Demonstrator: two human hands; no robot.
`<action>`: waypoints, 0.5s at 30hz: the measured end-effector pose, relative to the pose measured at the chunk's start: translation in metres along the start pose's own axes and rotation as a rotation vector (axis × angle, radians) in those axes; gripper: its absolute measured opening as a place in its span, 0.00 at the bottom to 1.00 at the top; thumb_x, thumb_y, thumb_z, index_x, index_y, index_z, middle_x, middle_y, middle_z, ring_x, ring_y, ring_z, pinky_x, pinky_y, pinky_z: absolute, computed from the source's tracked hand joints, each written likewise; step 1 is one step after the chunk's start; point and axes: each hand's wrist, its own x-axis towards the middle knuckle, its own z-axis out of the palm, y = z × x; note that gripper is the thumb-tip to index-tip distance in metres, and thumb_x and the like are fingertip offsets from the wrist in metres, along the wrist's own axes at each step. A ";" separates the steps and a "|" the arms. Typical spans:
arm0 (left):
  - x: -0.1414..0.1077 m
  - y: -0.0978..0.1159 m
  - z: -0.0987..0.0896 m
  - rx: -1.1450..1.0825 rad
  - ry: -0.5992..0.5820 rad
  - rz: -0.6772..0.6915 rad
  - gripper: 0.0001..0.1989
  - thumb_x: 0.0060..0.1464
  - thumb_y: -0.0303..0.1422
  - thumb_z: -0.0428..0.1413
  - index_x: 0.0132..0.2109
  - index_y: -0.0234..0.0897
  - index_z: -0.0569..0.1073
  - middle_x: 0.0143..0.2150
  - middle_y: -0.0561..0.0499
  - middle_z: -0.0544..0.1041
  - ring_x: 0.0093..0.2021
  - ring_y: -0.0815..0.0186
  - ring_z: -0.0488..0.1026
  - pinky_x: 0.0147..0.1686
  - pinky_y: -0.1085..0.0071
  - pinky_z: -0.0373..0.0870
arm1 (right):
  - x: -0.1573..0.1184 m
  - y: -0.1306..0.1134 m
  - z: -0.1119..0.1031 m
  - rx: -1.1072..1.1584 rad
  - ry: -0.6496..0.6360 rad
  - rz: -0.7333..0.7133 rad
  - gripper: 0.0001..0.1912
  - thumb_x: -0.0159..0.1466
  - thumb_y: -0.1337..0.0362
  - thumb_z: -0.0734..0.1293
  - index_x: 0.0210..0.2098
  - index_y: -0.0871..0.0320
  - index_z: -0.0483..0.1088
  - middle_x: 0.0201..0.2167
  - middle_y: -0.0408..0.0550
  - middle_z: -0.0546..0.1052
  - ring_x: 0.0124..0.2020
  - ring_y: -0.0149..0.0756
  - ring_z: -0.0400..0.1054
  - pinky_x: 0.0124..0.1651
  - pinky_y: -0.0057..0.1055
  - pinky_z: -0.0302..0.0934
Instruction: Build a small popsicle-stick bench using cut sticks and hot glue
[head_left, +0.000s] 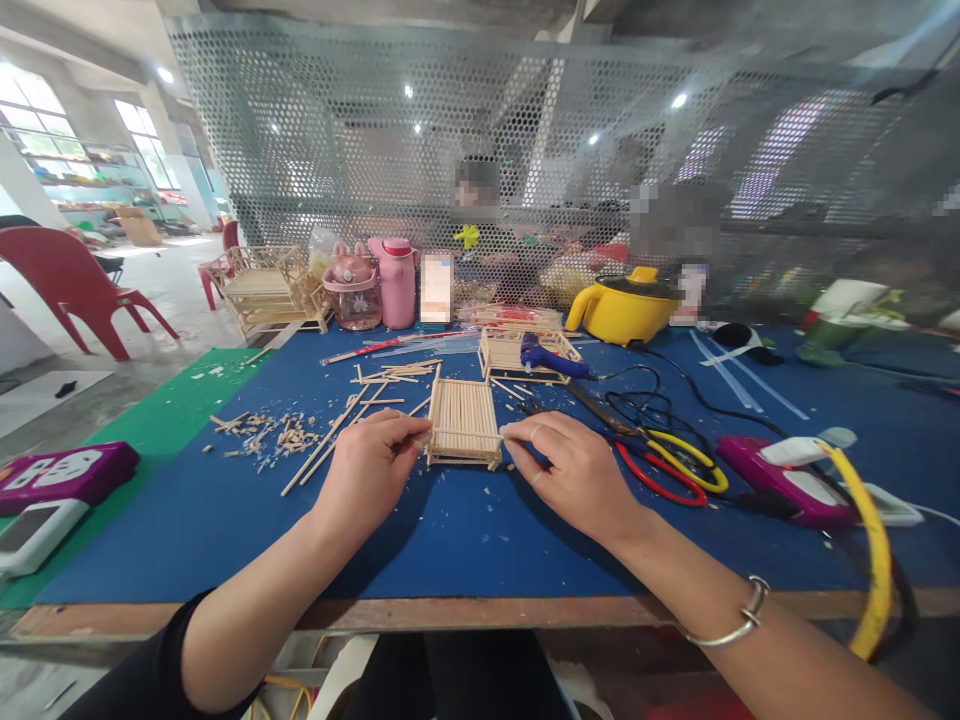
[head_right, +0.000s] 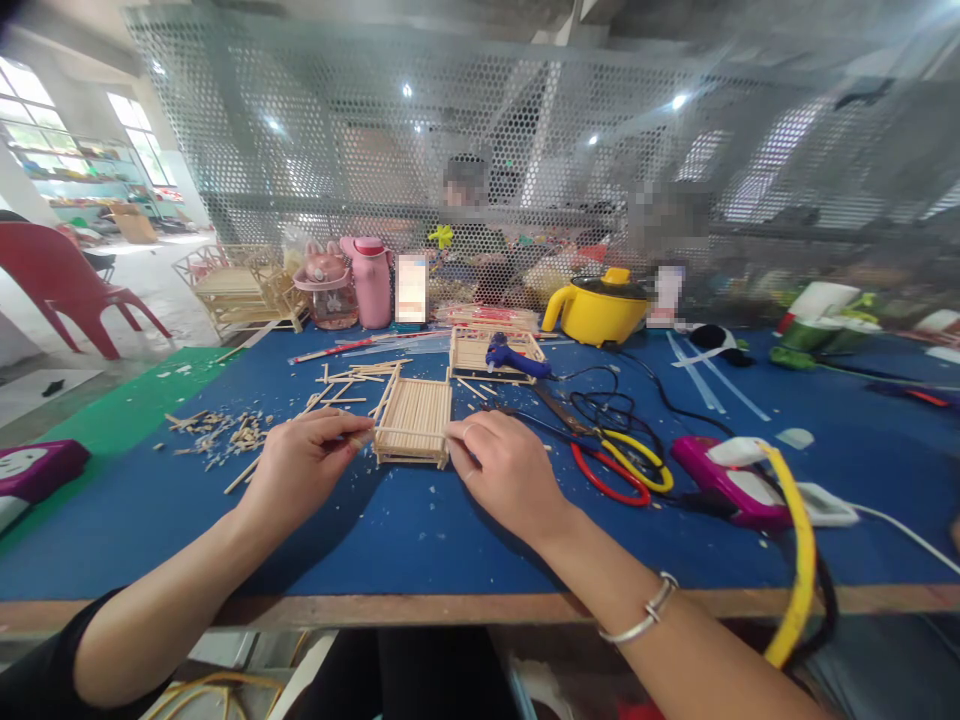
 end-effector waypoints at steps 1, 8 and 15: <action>0.000 0.000 0.000 0.000 -0.007 -0.003 0.11 0.52 0.27 0.51 0.38 0.39 0.78 0.34 0.50 0.79 0.35 0.66 0.75 0.38 0.70 0.72 | 0.000 0.000 0.000 -0.004 0.000 0.005 0.04 0.62 0.69 0.63 0.33 0.58 0.70 0.30 0.49 0.77 0.34 0.36 0.70 0.38 0.34 0.65; -0.012 0.028 -0.008 0.192 0.187 0.134 0.22 0.51 0.31 0.53 0.55 0.37 0.68 0.50 0.42 0.70 0.50 0.57 0.68 0.50 0.58 0.66 | 0.002 -0.008 -0.011 -0.061 0.039 -0.068 0.04 0.62 0.69 0.63 0.34 0.58 0.69 0.30 0.47 0.77 0.32 0.35 0.69 0.37 0.33 0.62; -0.018 0.072 -0.007 0.122 -0.274 0.214 0.13 0.60 0.31 0.44 0.43 0.39 0.73 0.39 0.48 0.78 0.41 0.61 0.74 0.50 0.58 0.65 | -0.001 -0.031 -0.033 -0.124 0.029 -0.281 0.07 0.61 0.70 0.65 0.39 0.61 0.70 0.31 0.50 0.77 0.32 0.36 0.68 0.34 0.35 0.60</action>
